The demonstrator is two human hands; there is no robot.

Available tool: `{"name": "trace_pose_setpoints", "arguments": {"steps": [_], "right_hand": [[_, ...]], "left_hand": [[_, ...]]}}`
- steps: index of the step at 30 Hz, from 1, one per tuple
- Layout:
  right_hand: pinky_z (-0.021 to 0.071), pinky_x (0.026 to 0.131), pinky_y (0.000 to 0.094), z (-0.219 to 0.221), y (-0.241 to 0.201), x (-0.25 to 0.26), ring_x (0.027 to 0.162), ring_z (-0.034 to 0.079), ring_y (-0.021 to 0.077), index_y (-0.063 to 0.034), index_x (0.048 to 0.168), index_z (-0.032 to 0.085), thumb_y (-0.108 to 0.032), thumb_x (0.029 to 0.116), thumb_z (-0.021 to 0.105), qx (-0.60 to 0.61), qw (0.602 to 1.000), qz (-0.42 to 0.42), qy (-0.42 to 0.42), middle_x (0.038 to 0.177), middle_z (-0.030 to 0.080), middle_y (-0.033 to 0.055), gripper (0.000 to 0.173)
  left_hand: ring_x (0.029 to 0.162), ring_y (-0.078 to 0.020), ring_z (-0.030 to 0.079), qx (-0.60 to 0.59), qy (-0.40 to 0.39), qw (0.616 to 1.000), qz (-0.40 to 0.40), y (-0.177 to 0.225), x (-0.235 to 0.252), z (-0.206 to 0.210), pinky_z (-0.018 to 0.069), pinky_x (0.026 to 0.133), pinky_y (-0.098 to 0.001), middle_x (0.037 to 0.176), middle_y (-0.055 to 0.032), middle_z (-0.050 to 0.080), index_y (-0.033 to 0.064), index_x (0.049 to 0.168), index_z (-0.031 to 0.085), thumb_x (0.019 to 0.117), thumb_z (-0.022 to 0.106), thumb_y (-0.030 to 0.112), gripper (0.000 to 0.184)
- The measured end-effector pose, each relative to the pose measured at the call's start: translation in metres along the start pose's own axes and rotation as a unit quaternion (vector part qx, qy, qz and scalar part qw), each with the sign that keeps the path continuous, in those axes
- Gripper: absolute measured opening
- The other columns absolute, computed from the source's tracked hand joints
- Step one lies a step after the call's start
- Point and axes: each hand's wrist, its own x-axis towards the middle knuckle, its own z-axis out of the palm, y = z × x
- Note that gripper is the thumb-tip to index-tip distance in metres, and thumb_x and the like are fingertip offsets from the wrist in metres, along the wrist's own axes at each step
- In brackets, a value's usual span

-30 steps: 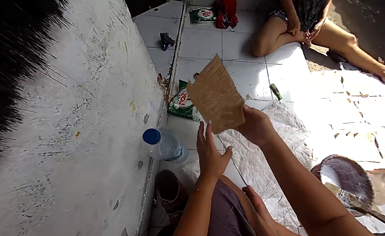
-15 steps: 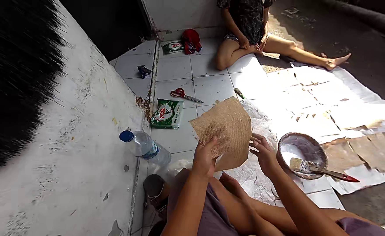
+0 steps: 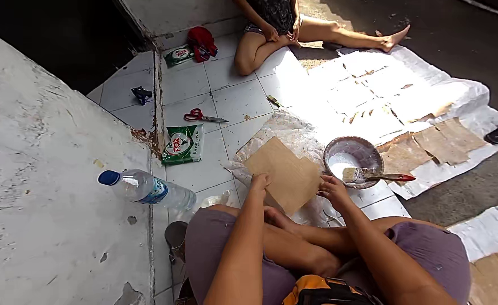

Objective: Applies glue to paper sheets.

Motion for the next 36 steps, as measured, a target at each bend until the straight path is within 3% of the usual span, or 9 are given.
{"name": "trace_pose_setpoints", "arguments": {"steps": [10, 14, 18, 23, 26, 29, 31, 33, 36], "right_hand": [[0.0554, 0.072, 0.0319, 0.003, 0.007, 0.004, 0.078, 0.062, 0.0188, 0.0054, 0.131, 0.058, 0.002, 0.1035, 0.053, 0.038, 0.993, 0.022, 0.105, 0.107, 0.061, 0.0181, 0.028], [0.0545, 0.090, 0.0383, -0.021, -0.004, -0.015, 0.104, 0.065, 0.0270, 0.0070, 0.142, 0.046, -0.010, 0.1075, 0.052, -0.098, 0.988, 0.089, 0.079, 0.131, 0.058, 0.0251, 0.039], [0.0465, 0.100, 0.0643, -0.058, -0.026, -0.025, 0.118, 0.063, 0.0424, 0.0029, 0.119, 0.070, -0.017, 0.0932, 0.072, -0.562, 0.825, 0.054, -0.013, 0.120, 0.068, 0.0263, 0.033], [0.0458, 0.098, 0.0679, -0.039, -0.013, -0.040, 0.129, 0.057, 0.0451, 0.0082, 0.122, 0.065, -0.033, 0.0871, 0.078, -0.729, 0.657, 0.185, -0.056, 0.136, 0.060, 0.0282, 0.055], [0.0466, 0.097, 0.0672, -0.036, -0.025, -0.047, 0.129, 0.057, 0.0451, 0.0090, 0.125, 0.063, -0.018, 0.0934, 0.068, -0.720, 0.672, 0.170, -0.039, 0.137, 0.059, 0.0281, 0.042], [0.0463, 0.095, 0.0693, -0.062, -0.065, -0.060, 0.119, 0.062, 0.0453, 0.0023, 0.115, 0.070, -0.029, 0.0929, 0.075, -0.655, 0.753, 0.063, 0.015, 0.123, 0.067, 0.0261, 0.038], [0.0487, 0.086, 0.0685, -0.092, -0.089, -0.069, 0.104, 0.066, 0.0462, 0.0002, 0.107, 0.072, -0.027, 0.0935, 0.076, -0.563, 0.806, -0.069, 0.169, 0.106, 0.070, 0.0262, 0.030], [0.0497, 0.088, 0.0664, -0.122, -0.102, -0.065, 0.107, 0.063, 0.0498, 0.0018, 0.123, 0.065, -0.021, 0.0915, 0.076, -0.472, 0.808, -0.128, 0.327, 0.118, 0.062, 0.0320, 0.040], [0.0449, 0.102, 0.0647, -0.160, -0.101, -0.035, 0.128, 0.051, 0.0509, -0.0002, 0.150, 0.044, -0.025, 0.0858, 0.084, -0.316, 0.870, -0.052, 0.374, 0.144, 0.045, 0.0353, 0.079]], "left_hand": [[0.117, -0.0356, 0.060, 0.169, 0.014, 0.983, -0.073, -0.006, 0.017, -0.002, 0.0529, 0.093, -0.0477, 0.141, -0.0272, 0.051, 0.0082, 0.155, 0.029, 0.1022, 0.053, 0.004, 0.058], [0.109, -0.0291, 0.061, 0.185, 0.015, 0.977, -0.103, -0.008, 0.019, -0.003, 0.0501, 0.093, -0.0450, 0.130, -0.0220, 0.059, 0.0030, 0.143, 0.046, 0.1061, 0.052, 0.023, 0.042], [0.115, -0.0318, 0.060, 0.195, 0.024, 0.975, -0.104, -0.007, 0.016, -0.002, 0.0484, 0.096, -0.0481, 0.134, -0.0235, 0.058, 0.0019, 0.145, 0.046, 0.1067, 0.051, 0.031, 0.048], [0.122, -0.0369, 0.058, 0.210, 0.071, 0.970, -0.105, -0.005, 0.007, 0.002, 0.0504, 0.097, -0.0473, 0.145, -0.0293, 0.049, 0.0054, 0.160, 0.014, 0.1018, 0.061, 0.030, 0.078], [0.141, -0.0467, 0.038, 0.233, 0.109, 0.965, -0.043, -0.007, 0.003, 0.001, 0.0435, 0.106, -0.0585, 0.160, -0.0333, 0.021, 0.0071, 0.162, 0.000, 0.0964, 0.069, 0.025, 0.097], [0.144, -0.0489, 0.031, 0.247, 0.114, 0.961, 0.053, 0.004, -0.012, 0.005, 0.0390, 0.108, -0.0615, 0.161, -0.0353, 0.017, 0.0069, 0.162, 0.013, 0.0945, 0.072, 0.023, 0.091], [0.141, -0.0483, 0.034, 0.225, 0.080, 0.967, 0.093, 0.007, -0.027, 0.006, 0.0397, 0.105, -0.0604, 0.159, -0.0359, 0.020, 0.0070, 0.161, 0.018, 0.0958, 0.070, 0.022, 0.085], [0.139, -0.0461, 0.039, 0.183, 0.042, 0.978, 0.094, 0.008, -0.043, 0.010, 0.0416, 0.105, -0.0599, 0.160, -0.0322, 0.024, 0.0099, 0.160, 0.021, 0.0973, 0.068, 0.024, 0.080], [0.137, -0.0416, 0.045, 0.130, -0.015, 0.988, 0.080, 0.013, -0.067, 0.019, 0.0456, 0.102, -0.0559, 0.161, -0.0252, 0.029, 0.0118, 0.159, 0.022, 0.1012, 0.063, 0.025, 0.072]]}}
